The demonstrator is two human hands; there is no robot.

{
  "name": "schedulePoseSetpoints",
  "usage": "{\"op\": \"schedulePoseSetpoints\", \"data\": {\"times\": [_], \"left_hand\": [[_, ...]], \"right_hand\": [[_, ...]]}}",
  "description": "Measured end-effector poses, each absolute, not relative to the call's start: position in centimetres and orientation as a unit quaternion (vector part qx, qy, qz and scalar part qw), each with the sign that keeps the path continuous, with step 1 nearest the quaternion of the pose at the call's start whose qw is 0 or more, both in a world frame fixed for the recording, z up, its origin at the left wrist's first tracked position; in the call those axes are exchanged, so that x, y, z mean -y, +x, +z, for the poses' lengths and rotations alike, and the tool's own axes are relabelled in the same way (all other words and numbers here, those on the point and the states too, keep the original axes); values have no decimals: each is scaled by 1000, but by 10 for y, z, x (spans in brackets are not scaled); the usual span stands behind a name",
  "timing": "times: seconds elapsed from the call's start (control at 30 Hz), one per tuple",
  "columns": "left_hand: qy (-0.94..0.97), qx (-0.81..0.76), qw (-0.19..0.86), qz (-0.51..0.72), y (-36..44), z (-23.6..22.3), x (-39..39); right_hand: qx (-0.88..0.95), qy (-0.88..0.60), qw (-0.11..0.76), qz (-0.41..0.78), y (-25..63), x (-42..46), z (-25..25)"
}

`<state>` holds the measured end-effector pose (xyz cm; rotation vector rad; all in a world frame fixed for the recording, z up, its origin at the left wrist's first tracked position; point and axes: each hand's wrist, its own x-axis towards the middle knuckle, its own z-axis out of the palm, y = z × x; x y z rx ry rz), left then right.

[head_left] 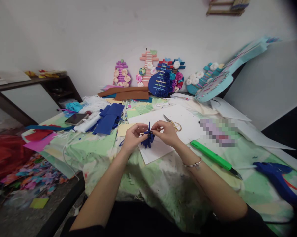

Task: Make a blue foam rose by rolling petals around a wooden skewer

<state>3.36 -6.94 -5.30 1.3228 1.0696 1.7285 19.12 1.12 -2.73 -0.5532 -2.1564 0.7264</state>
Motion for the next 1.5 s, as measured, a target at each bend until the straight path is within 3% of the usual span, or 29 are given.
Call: {"op": "schedulePoseSetpoints", "data": {"times": [0.2, 0.4, 0.6, 1.5], "left_hand": [[462, -406, 359, 702, 34, -52, 71], [362, -422, 458, 694, 32, -51, 69], [382, -395, 539, 639, 30, -52, 70], [350, -410, 496, 681, 36, -46, 71]], "right_hand": [[854, -203, 390, 279, 192, -11, -28], [870, -171, 373, 271, 192, -9, -27], [876, -162, 364, 271, 190, -9, -28], [855, -155, 417, 266, 186, -2, -30]]}}
